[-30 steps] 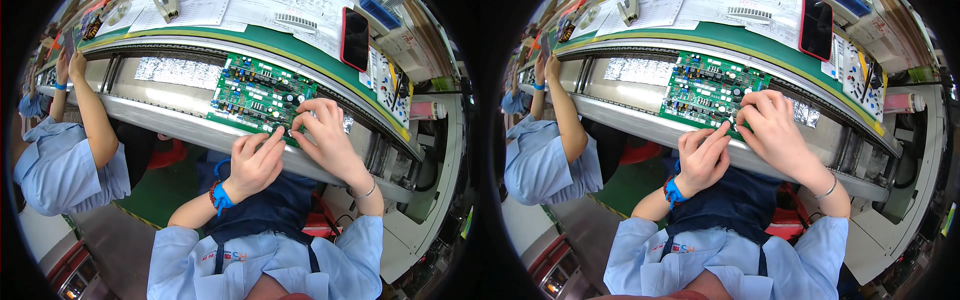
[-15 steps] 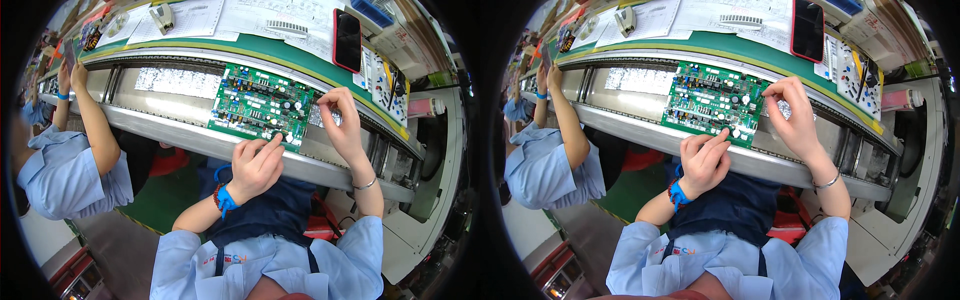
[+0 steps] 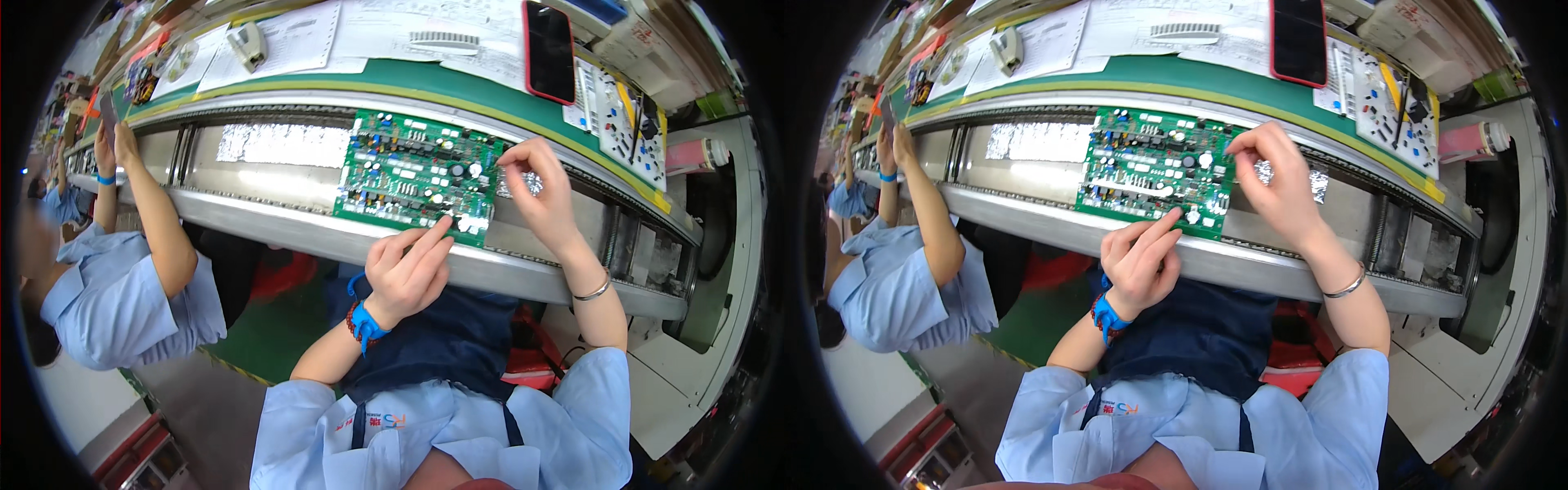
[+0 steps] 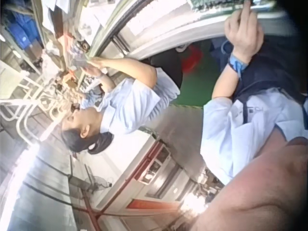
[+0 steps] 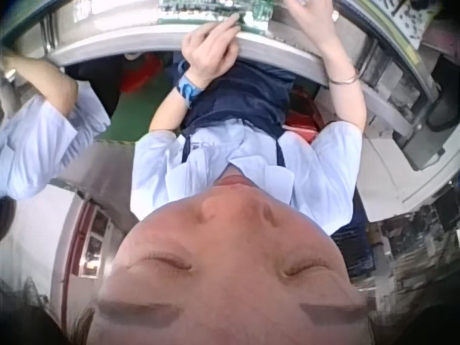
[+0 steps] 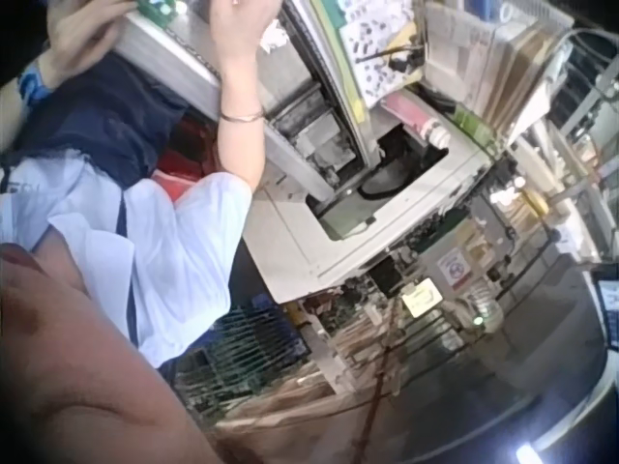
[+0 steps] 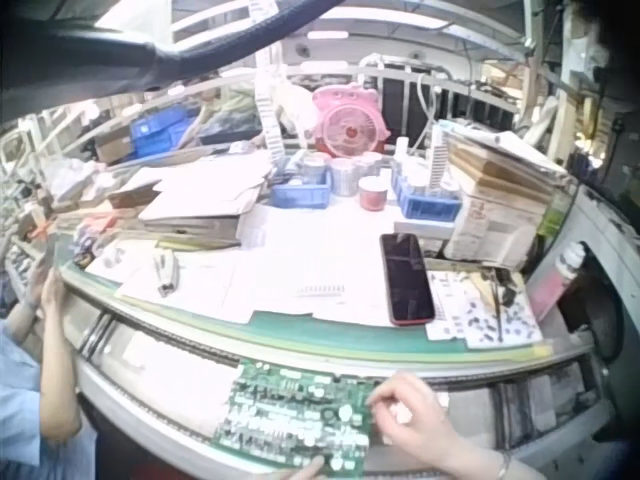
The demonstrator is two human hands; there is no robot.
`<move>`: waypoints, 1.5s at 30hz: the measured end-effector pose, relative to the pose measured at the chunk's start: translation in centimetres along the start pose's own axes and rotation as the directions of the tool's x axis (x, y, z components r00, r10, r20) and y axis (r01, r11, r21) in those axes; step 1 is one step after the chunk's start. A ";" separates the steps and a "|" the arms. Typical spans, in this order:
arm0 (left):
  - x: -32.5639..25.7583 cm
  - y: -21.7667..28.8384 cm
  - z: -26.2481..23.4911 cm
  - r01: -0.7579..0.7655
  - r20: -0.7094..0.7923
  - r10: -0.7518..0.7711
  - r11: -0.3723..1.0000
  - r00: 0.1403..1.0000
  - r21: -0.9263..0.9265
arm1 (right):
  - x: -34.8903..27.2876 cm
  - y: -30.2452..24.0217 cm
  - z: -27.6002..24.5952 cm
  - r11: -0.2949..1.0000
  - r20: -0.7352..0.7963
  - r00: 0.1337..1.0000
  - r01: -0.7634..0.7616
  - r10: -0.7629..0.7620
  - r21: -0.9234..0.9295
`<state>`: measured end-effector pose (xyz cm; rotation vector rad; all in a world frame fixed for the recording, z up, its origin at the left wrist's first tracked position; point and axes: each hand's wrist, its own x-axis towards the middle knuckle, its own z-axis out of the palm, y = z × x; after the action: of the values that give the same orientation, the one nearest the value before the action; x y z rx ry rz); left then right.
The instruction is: The person assembles electronic circuit boards on a factory workbench. They pick up small components from a tray and insert them into slots on the green boards, then press them down to secure them. The person handles multiple boards sequentially, moving them along the workbench as they work.
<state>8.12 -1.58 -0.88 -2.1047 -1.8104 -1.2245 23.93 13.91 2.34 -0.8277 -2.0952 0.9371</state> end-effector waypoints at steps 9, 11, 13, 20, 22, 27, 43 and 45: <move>-2.2 -1.9 -3.5 0.083 -0.046 -0.084 0.996 0.995 -0.018 | 0.1 1.0 -0.2 0.999 -0.058 0.997 -0.048 0.047 -0.024; -2.3 -2.6 -3.9 0.154 -0.044 -0.152 0.987 0.987 0.040 | 0.1 1.0 -0.2 0.999 -0.064 0.997 -0.039 0.038 -0.025; -2.2 -2.8 -3.9 0.153 -0.033 -0.151 0.987 0.988 0.052 | 0.2 1.2 -0.1 0.999 -0.072 0.997 -0.033 0.032 -0.022; -1.8 -2.5 -3.4 0.151 -0.002 -0.151 0.988 0.988 0.026 | 0.4 1.5 -0.3 0.998 -0.082 0.995 -0.061 0.059 -0.024; -2.0 -2.6 -3.4 0.149 -0.015 -0.149 0.989 0.989 0.016 | 0.3 1.7 -0.3 0.998 -0.089 0.994 -0.062 0.059 -0.025; -2.3 -3.1 -3.5 0.191 -0.077 -0.184 0.977 0.980 0.094 | 0.2 1.7 -0.5 0.998 -0.091 0.994 -0.056 0.053 -0.037; -2.3 -0.8 -1.6 0.140 0.031 -0.140 0.990 0.990 0.013 | -0.2 3.0 -1.3 0.999 -0.102 0.994 -0.031 0.030 -0.010; -2.2 -0.4 -1.3 0.135 0.051 -0.134 0.991 0.990 -0.004 | -0.2 3.1 -1.5 0.999 -0.102 0.994 -0.035 0.034 -0.009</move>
<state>7.21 -3.86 -1.57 -2.0650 -2.0019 -1.2189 26.02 15.89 0.55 -0.9012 -2.0061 0.8839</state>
